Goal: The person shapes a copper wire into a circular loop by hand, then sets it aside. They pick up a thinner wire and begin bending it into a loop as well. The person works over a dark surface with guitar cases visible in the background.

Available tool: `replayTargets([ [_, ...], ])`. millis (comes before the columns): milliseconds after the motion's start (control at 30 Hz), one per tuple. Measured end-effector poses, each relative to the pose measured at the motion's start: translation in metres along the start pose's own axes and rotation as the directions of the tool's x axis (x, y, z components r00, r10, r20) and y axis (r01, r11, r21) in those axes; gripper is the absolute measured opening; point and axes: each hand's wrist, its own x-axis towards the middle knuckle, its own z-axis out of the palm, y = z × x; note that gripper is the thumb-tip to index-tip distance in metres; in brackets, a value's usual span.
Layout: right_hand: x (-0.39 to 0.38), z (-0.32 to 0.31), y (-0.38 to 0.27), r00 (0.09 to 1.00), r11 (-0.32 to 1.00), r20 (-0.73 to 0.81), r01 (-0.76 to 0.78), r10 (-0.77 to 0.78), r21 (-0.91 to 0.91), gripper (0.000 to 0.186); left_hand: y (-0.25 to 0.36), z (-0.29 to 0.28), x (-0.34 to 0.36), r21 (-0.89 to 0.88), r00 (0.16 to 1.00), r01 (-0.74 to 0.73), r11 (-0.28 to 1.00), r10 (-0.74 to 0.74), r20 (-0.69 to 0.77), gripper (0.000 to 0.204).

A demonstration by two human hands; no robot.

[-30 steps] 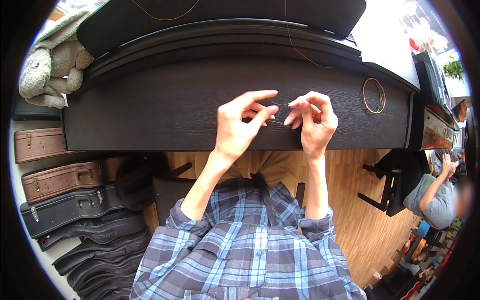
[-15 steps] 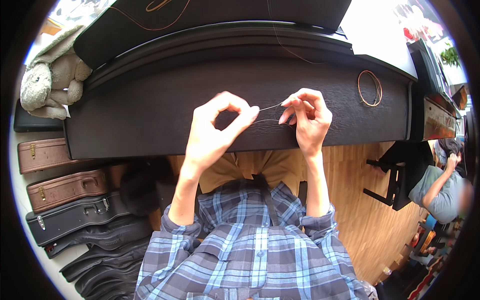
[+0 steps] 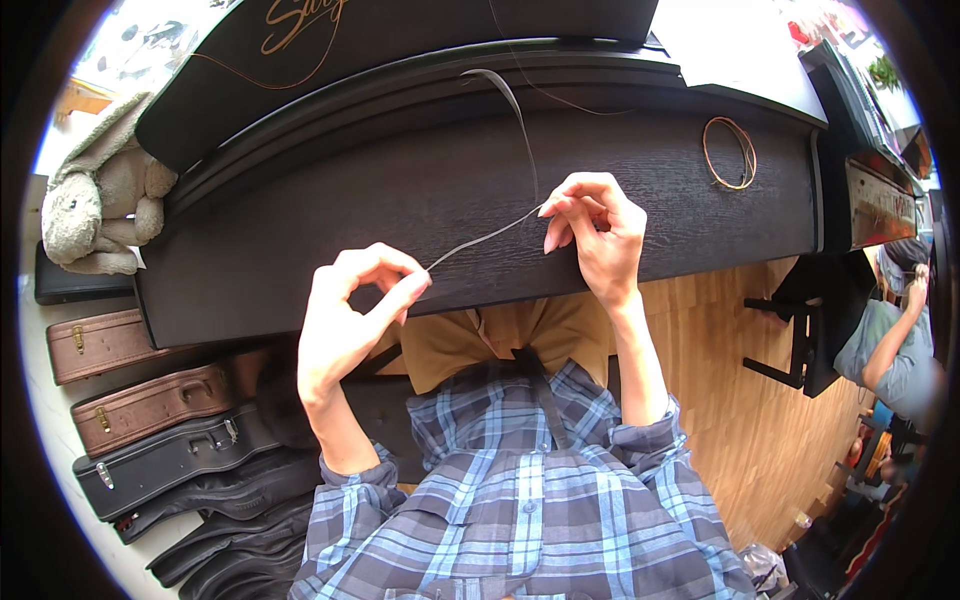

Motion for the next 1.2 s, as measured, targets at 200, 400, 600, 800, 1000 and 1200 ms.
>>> replayTargets([
  [200, 0.001, 0.000, 0.000, 1.000, 1.000, 0.016, 0.000, 0.001, -0.021, 0.008, 0.000, -0.022, -0.011, -0.200, 0.988, 0.141, 0.970, -0.123, 0.097, 0.007],
  [400, 0.001, 0.001, 0.000, 1.000, 0.999, 0.021, 0.024, -0.024, -0.027, 0.008, -0.010, -0.024, -0.015, -0.157, 0.997, 0.060, 0.986, -0.067, -0.038, 0.010],
  [600, 0.001, -0.001, 0.000, 1.000, 0.999, -0.005, 0.006, -0.006, 0.032, 0.008, -0.013, -0.038, -0.025, 0.023, 0.986, 0.111, 0.994, -0.107, -0.129, 0.014],
  [800, 0.002, 0.000, -0.001, 1.000, 1.000, -0.011, 0.020, -0.020, 0.011, 0.007, -0.022, -0.044, -0.029, -0.160, 0.969, 0.174, 0.972, -0.198, -0.147, 0.005],
  [1000, 0.002, 0.002, -0.002, 0.999, 1.000, -0.047, -0.013, 0.013, 0.004, 0.006, -0.019, -0.028, -0.032, -0.096, 0.975, 0.040, 0.995, -0.018, 0.223, 0.007],
  [1200, 0.002, 0.000, 0.000, 1.000, 0.999, -0.004, -0.021, 0.021, 0.035, 0.006, -0.019, 0.001, 0.017, -0.168, 0.975, -0.038, 0.985, 0.000, -0.223, 0.015],
])
